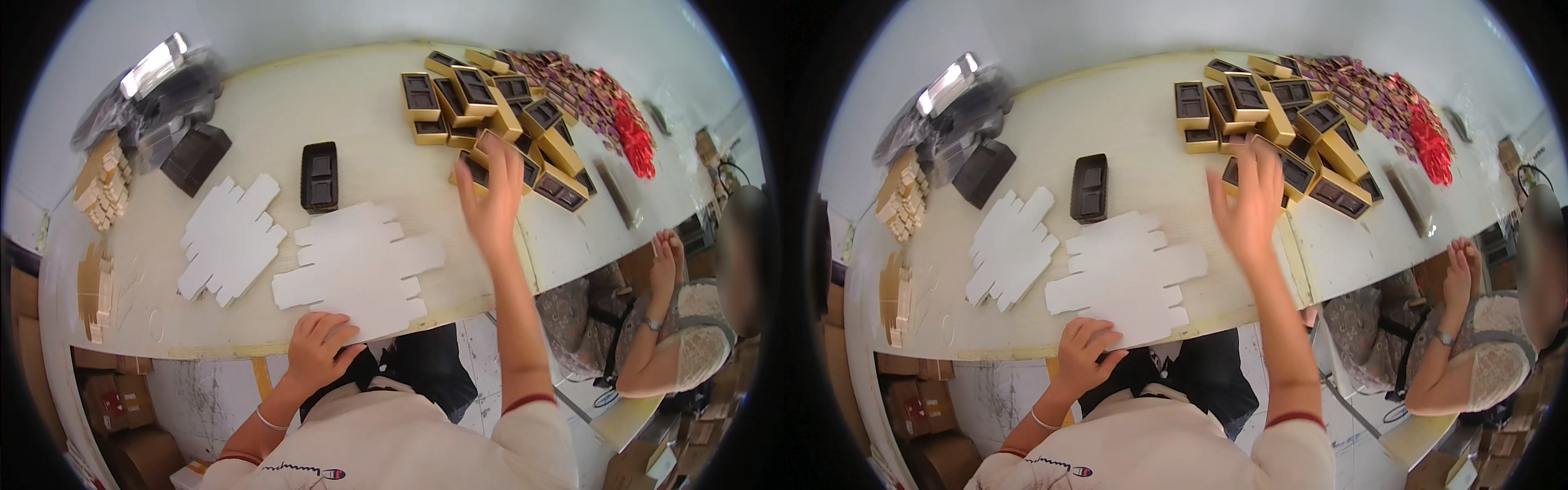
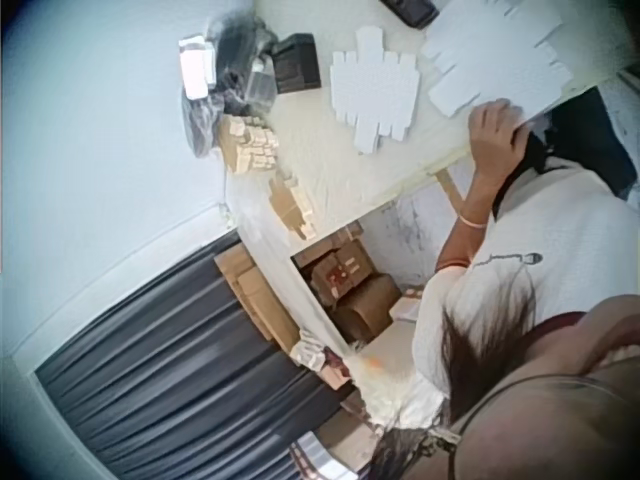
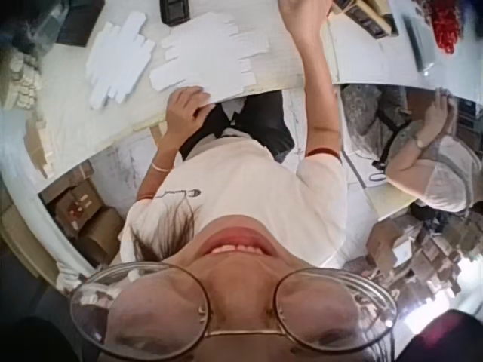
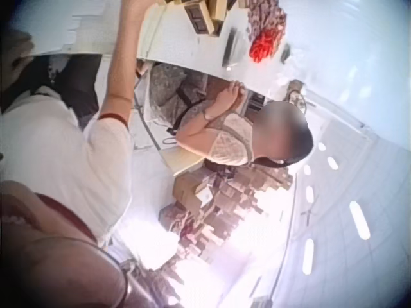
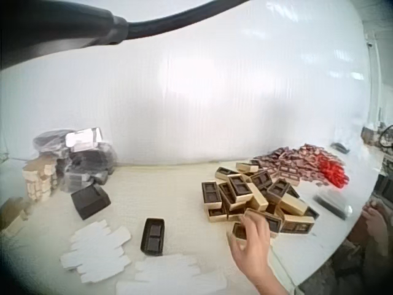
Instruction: The person folds flat white cardboard pieces into small rectangular boxes. They then place a dark brown plastic tray into each box and set the completed unit aside on the table.
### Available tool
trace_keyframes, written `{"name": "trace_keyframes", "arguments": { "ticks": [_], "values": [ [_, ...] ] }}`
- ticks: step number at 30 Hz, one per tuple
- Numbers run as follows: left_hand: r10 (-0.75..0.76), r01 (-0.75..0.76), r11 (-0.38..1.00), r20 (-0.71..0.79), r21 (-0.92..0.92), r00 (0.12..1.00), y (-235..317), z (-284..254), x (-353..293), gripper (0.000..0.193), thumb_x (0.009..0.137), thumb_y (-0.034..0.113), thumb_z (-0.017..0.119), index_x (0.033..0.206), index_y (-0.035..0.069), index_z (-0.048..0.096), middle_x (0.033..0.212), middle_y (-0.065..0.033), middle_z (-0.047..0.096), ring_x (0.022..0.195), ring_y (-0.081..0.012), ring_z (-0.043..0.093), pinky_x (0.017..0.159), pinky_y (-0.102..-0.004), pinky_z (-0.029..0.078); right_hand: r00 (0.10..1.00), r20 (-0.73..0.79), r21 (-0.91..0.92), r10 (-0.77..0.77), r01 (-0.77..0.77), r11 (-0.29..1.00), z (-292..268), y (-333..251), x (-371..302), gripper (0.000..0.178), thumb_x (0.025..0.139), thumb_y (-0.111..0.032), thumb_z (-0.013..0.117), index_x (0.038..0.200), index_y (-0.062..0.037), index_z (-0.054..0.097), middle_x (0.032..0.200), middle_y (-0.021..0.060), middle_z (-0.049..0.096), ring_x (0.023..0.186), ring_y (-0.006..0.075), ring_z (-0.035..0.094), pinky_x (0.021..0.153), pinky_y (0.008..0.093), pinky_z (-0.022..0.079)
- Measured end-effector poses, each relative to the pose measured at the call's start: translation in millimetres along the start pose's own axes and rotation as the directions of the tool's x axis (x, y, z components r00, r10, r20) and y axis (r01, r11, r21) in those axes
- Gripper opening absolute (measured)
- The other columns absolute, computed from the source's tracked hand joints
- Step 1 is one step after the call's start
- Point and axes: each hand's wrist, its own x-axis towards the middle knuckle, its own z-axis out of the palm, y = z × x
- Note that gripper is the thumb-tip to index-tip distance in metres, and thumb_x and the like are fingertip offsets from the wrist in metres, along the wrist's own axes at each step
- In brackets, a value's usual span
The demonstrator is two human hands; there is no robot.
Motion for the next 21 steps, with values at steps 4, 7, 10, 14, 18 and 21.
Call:
{"name": "trace_keyframes", "arguments": {
  "ticks": [4,7,10,14,18,21],
  "values": [
    [-0.027,0.029,0.998,-0.058,0.049,0.998,1.0,8.4,0.7,0.022,0.07,0.017,0.076,0.089,0.01,0.066,0.1,-0.0053,0.063,0.093,-0.03,0.056,0.083,-0.0414,0.045,0.985,0.121,-0.49,0.125,-0.051,0.87,49.0,64.5,77.1,0.063,0.08,-0.05,0.068,0.123,-0.0055,0.055,0.118,0.0168,0.059,0.111,0.0325,0.052,0.089,0.0454,0.041],
    [-0.003,0.01,0.997,-0.084,0.076,0.996,0.0,11.2,0.8,0.021,0.07,0.014,0.075,0.088,0.01,0.066,0.1,-0.0051,0.063,0.093,-0.0302,0.057,0.084,-0.0421,0.045,0.867,0.341,-0.666,0.364,-0.05,0.744,66.7,76.8,102.2,0.055,0.082,-0.049,0.067,0.117,-0.0066,0.059,0.109,0.0155,0.063,0.109,0.032,0.055,0.089,0.044,0.039],
    [0.016,-0.007,0.996,-0.099,0.086,0.995,-1.6,13.1,-0.8,0.02,0.071,0.016,0.075,0.088,0.012,0.066,0.101,-0.0038,0.064,0.094,-0.0289,0.057,0.084,-0.0414,0.047,0.87,0.367,-0.608,0.329,-0.043,0.792,76.2,94.5,94.5,0.045,0.082,-0.04,0.068,0.11,-0.0054,0.061,0.102,0.0164,0.064,0.107,0.0335,0.056,0.088,0.045,0.043],
    [-0.022,0.03,0.996,-0.095,0.085,0.995,-2.8,11.9,-7.4,0.019,0.071,0.016,0.074,0.088,0.011,0.066,0.102,-0.0042,0.064,0.095,-0.029,0.057,0.085,-0.0413,0.047,0.901,0.323,-0.31,0.29,-0.189,0.932,74.9,100.0,80.6,0.036,0.078,-0.027,0.07,0.104,-0.0037,0.06,0.103,0.0185,0.062,0.104,0.0358,0.058,0.087,0.0465,0.047],
    [-0.014,0.022,0.996,-0.104,0.083,0.994,-3.8,10.1,-6.0,0.019,0.072,0.016,0.074,0.088,0.011,0.066,0.103,-0.0044,0.064,0.096,-0.0292,0.057,0.086,-0.0419,0.046,0.881,0.374,-0.411,0.289,-0.121,0.904,72.5,100.5,80.4,0.039,0.075,-0.026,0.069,0.105,-0.0036,0.059,0.103,0.0184,0.062,0.104,0.0333,0.059,0.088,0.0477,0.047],
    [-0.001,0.006,0.999,-0.105,0.051,0.994,-1.7,8.8,-3.9,0.02,0.071,0.014,0.074,0.09,0.01,0.066,0.103,-0.0063,0.063,0.097,-0.0306,0.056,0.09,-0.0441,0.045,0.892,0.388,-0.465,0.232,-0.028,0.885,72.7,108.4,87.6,0.044,0.074,-0.029,0.071,0.108,-0.0044,0.057,0.101,0.0174,0.061,0.105,0.0325,0.059,0.087,0.0459,0.047]
  ]
}}
